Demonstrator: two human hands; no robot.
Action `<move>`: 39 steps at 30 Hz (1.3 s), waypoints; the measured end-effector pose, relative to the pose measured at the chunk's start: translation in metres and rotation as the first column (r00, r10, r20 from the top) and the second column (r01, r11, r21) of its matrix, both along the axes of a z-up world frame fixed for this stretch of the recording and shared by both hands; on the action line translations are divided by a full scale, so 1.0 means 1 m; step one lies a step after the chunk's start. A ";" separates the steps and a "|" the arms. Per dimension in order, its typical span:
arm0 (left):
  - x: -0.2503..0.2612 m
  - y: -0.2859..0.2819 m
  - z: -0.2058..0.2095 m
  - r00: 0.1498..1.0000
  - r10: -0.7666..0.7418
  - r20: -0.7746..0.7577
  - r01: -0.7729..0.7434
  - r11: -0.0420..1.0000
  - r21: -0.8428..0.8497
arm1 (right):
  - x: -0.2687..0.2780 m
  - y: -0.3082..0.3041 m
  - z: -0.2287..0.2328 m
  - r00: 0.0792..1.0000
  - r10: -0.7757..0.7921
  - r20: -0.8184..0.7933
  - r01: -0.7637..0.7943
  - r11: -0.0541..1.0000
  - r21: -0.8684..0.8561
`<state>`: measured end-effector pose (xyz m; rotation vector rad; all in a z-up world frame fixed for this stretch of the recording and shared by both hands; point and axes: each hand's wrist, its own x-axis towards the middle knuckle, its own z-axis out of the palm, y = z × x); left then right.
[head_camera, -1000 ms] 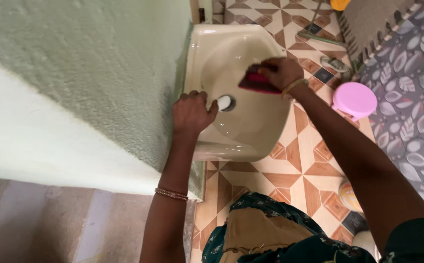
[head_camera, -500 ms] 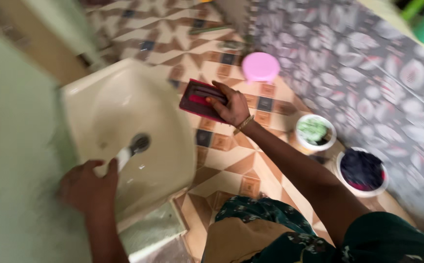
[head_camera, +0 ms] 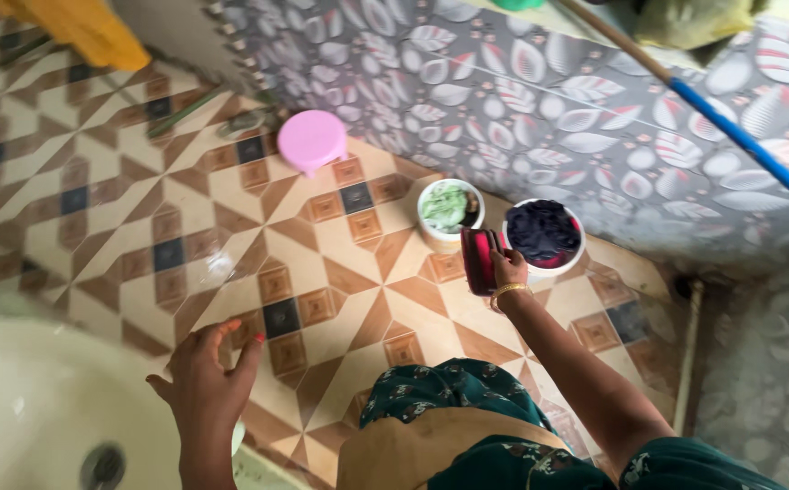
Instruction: The person washes a pink sponge under running water at a wall-mounted sink, repeatedly scrubbing and rinsing it. The person then picks up a green bottle, rinses it under the tap, and places it on the sink edge.
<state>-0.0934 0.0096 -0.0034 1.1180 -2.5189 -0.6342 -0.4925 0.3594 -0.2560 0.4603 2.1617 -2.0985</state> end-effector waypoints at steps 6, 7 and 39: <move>-0.086 0.010 -0.005 0.984 -0.179 0.003 0.179 0.982 0.054 | -0.057 0.022 -0.001 0.995 -0.100 -0.018 0.098 0.993 -0.064; -0.101 0.013 -0.004 0.984 -0.156 0.081 0.150 0.986 0.074 | -0.068 0.016 -0.001 0.996 -0.085 -0.023 0.084 0.995 -0.053; -0.510 0.169 -0.084 0.252 -0.915 -0.314 0.761 -0.012 0.648 | 0.051 0.263 0.093 0.564 -0.801 0.200 0.774 0.428 -0.467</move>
